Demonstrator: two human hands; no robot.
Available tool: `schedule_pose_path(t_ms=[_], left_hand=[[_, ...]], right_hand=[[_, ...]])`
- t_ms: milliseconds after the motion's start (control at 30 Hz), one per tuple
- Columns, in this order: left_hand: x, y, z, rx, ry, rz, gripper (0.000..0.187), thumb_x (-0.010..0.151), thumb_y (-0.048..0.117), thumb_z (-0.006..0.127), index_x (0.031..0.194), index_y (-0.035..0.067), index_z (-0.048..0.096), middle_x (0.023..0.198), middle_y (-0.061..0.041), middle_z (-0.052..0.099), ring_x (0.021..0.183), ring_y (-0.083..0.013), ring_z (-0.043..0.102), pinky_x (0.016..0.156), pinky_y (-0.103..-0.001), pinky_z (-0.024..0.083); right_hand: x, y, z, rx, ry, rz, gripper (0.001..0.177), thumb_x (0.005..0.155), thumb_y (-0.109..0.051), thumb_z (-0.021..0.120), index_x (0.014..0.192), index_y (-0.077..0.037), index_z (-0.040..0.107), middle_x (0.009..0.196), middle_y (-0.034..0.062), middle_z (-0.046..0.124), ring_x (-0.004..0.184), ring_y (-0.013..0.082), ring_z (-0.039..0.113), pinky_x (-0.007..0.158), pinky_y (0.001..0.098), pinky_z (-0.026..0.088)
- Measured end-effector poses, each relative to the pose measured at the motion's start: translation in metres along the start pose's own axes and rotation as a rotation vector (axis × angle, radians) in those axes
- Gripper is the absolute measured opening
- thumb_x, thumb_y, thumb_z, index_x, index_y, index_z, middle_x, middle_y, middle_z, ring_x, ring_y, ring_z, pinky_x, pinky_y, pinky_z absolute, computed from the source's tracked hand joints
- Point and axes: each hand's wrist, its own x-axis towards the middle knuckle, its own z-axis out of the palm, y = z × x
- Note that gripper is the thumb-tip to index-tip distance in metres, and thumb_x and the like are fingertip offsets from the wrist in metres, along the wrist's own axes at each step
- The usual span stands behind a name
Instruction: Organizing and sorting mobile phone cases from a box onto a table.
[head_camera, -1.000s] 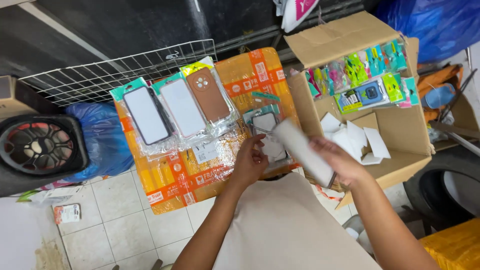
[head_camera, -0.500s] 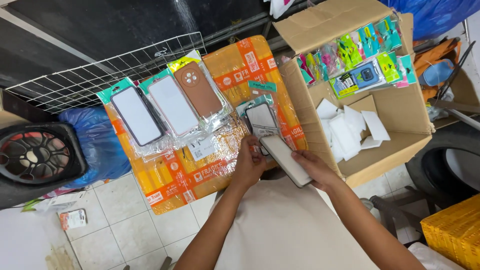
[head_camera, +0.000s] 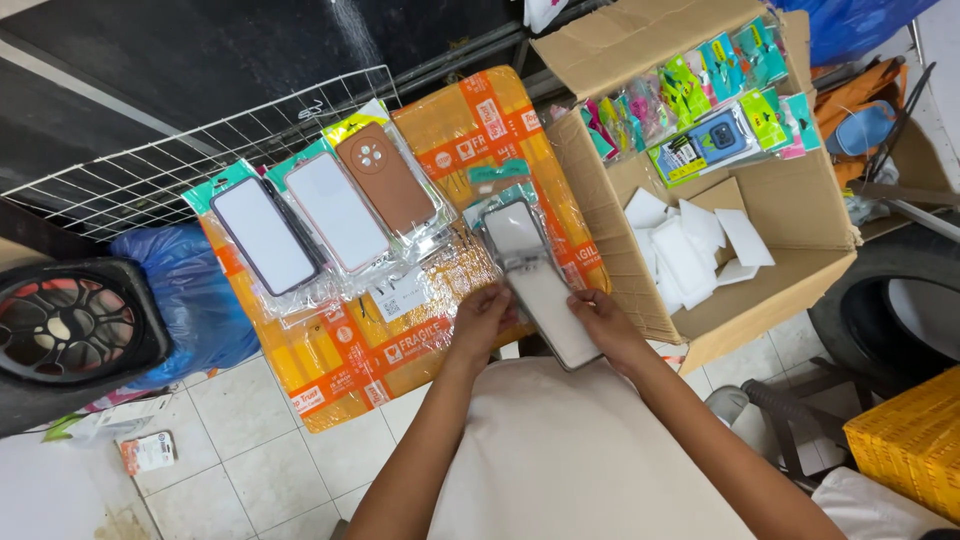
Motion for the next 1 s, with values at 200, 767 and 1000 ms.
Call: schedule_pose_path(t_ms=[200, 767, 1000], left_hand=[[0.004, -0.022, -0.007, 0.106, -0.121, 0.053, 0.019, 0.1, 0.016, 0.061, 0.112, 0.002, 0.067, 0.094, -0.005, 0.073, 0.085, -0.0137, 0.069, 0.08, -0.028, 0.058], [-0.029, 0.001, -0.024, 0.471, -0.284, -0.085, 0.028, 0.101, 0.029, 0.059, 0.119, 0.008, 0.063, 0.114, -0.001, 0.071, 0.111, -0.0146, 0.067, 0.091, -0.033, 0.053], [-0.045, 0.019, -0.01, 0.517, -0.437, -0.097, 0.033, 0.103, 0.03, 0.056, 0.126, 0.006, 0.06, 0.119, -0.002, 0.067, 0.11, -0.0151, 0.067, 0.094, -0.035, 0.054]], right_hand=[[0.008, 0.005, 0.009, -0.048, 0.105, 0.019, 0.049, 0.1, -0.035, 0.06, 0.134, -0.001, 0.053, 0.121, 0.0151, 0.067, 0.108, 0.0186, 0.064, 0.092, 0.0297, 0.051], [-0.002, 0.031, 0.012, 0.092, -0.032, 0.011, 0.052, 0.098, -0.033, 0.06, 0.142, -0.006, 0.056, 0.128, 0.0122, 0.066, 0.112, 0.0194, 0.061, 0.094, 0.0325, 0.051], [-0.002, 0.015, -0.006, 0.249, 0.047, 0.291, 0.051, 0.102, -0.049, 0.049, 0.139, -0.015, 0.059, 0.119, 0.0052, 0.064, 0.101, 0.0186, 0.056, 0.087, 0.0358, 0.049]])
